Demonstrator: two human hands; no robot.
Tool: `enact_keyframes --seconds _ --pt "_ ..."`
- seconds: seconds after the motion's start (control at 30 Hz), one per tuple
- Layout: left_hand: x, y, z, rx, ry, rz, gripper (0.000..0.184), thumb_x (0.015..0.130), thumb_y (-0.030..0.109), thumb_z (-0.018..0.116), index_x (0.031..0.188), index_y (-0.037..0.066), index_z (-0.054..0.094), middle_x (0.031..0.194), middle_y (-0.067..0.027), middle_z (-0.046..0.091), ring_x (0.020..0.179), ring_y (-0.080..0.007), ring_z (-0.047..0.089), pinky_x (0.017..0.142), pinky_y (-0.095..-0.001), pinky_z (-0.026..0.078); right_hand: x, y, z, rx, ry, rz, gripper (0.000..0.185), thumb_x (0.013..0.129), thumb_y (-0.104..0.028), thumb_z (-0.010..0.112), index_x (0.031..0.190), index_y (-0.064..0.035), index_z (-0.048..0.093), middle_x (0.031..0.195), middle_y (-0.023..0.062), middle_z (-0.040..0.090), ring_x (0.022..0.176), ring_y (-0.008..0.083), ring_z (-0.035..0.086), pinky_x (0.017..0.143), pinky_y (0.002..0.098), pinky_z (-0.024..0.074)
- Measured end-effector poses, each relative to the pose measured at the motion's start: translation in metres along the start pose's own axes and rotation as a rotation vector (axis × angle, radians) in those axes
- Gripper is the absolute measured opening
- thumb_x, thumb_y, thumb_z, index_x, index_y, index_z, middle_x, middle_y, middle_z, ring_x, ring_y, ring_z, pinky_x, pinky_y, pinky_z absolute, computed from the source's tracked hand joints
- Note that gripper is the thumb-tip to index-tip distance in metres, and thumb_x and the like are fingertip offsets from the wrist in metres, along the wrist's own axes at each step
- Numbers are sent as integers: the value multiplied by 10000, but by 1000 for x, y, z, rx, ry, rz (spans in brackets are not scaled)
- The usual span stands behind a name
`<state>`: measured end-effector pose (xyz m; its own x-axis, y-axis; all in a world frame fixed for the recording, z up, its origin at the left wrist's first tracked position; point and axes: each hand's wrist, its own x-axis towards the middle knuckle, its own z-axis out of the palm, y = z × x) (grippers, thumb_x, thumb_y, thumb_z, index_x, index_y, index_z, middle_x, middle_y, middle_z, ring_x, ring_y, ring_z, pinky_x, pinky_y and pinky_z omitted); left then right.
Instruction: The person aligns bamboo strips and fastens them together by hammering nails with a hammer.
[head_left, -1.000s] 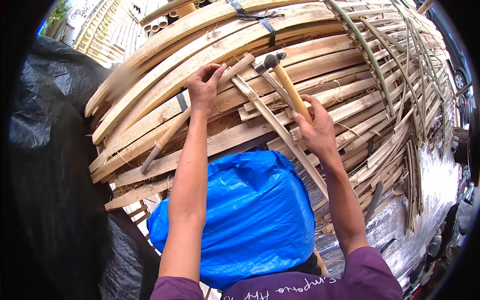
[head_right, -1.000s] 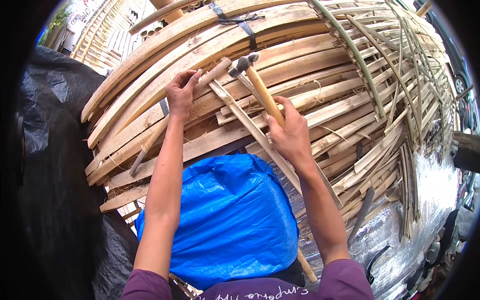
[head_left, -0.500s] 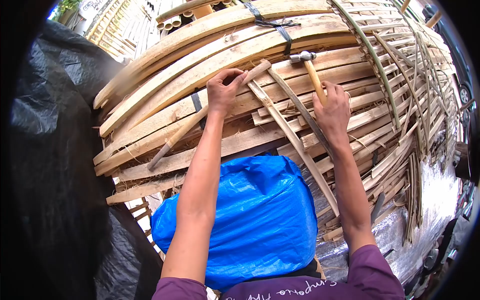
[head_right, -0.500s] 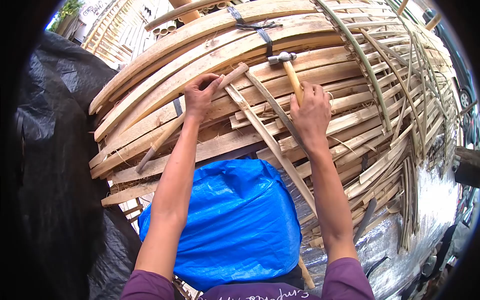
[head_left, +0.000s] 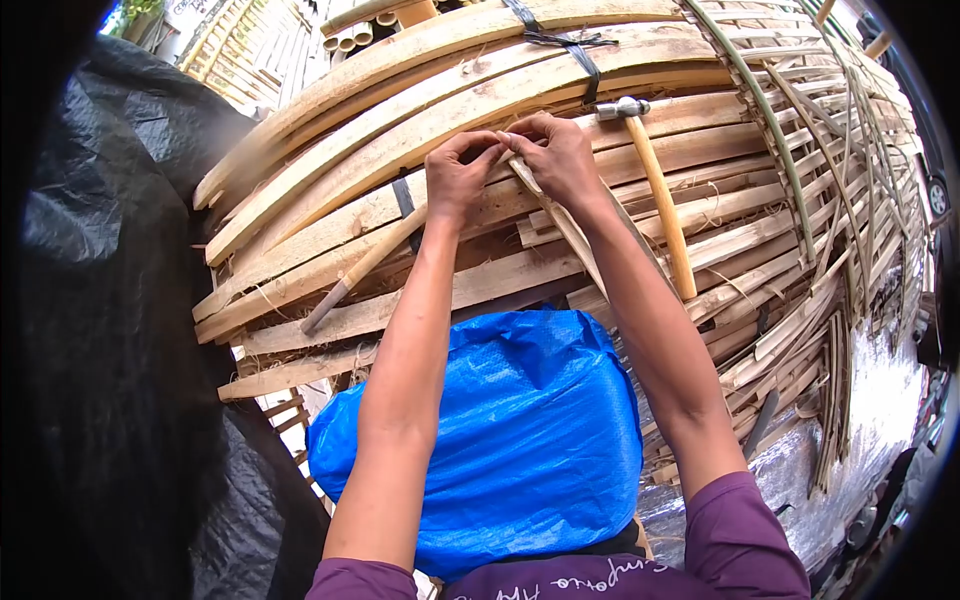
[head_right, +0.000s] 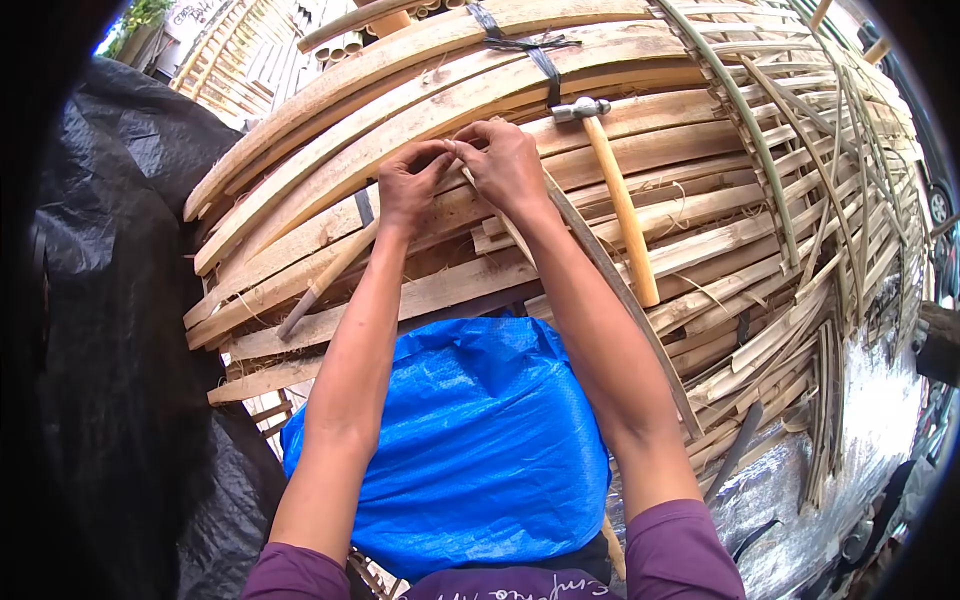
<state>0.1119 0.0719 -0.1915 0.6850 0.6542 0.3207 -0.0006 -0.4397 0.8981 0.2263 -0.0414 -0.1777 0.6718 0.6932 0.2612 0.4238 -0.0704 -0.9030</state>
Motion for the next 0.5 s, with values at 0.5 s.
enact_keyframes --seconds 0.5 --pt "0 -8 3 -37 -16 -7 223 843 116 808 1045 74 724 834 -17 727 774 -79 670 729 -231 547 -9 -17 -102 -228 218 170 198 925 -247 732 930 -54 774 812 67 760 643 129 682 548 299 528"
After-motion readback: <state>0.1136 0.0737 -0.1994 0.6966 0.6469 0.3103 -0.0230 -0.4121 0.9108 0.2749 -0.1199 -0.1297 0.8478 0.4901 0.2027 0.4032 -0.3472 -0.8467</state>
